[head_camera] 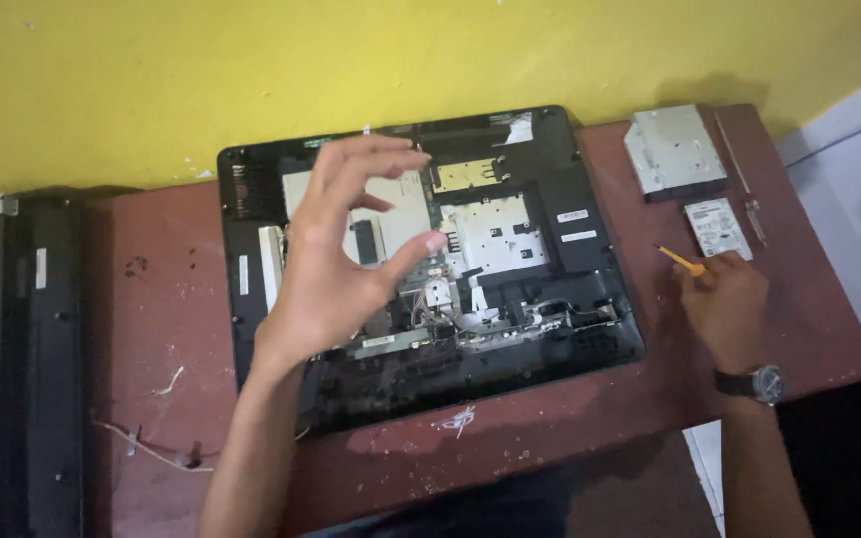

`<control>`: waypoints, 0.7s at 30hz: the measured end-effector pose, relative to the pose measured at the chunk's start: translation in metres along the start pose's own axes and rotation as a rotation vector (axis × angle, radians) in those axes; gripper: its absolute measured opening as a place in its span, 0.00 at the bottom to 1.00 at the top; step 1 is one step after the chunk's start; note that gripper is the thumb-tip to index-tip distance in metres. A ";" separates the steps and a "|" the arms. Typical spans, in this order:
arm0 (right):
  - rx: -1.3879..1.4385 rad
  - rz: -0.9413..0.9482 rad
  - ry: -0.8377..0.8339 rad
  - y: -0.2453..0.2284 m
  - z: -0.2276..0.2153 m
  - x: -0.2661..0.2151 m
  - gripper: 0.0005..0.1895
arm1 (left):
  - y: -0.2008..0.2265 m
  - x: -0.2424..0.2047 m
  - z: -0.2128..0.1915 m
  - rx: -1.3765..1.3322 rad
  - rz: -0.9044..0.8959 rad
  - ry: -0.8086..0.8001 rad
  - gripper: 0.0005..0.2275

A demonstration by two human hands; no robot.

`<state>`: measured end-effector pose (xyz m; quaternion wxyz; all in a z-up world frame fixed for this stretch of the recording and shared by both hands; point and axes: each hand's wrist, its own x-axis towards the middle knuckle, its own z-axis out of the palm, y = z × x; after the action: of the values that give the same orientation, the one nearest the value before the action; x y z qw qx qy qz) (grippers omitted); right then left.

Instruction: The person uses a screwdriver to remove screws from the internal components of a disassembled laptop. They then pick up a hard drive and place it into the drive bay, securing it with additional screws.

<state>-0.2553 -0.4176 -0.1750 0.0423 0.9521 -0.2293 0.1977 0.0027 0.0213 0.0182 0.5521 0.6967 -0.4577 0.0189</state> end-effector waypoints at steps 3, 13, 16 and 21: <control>-0.029 -0.054 -0.007 0.003 0.010 -0.004 0.07 | 0.002 -0.001 -0.016 0.031 0.010 0.035 0.19; 0.317 0.248 0.008 -0.061 -0.047 0.016 0.09 | -0.015 -0.010 -0.049 0.013 0.001 0.185 0.19; 0.967 0.310 0.189 -0.135 -0.098 0.039 0.06 | -0.017 -0.009 -0.023 -0.074 0.063 0.082 0.17; 1.879 -0.237 -0.221 -0.279 -0.175 0.082 0.06 | -0.002 -0.018 0.016 -0.052 0.306 0.002 0.24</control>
<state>-0.1249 -0.1731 0.0212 -0.7421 0.6273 0.1185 0.2044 -0.0135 0.0196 0.0010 0.5613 0.6042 -0.5582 0.0917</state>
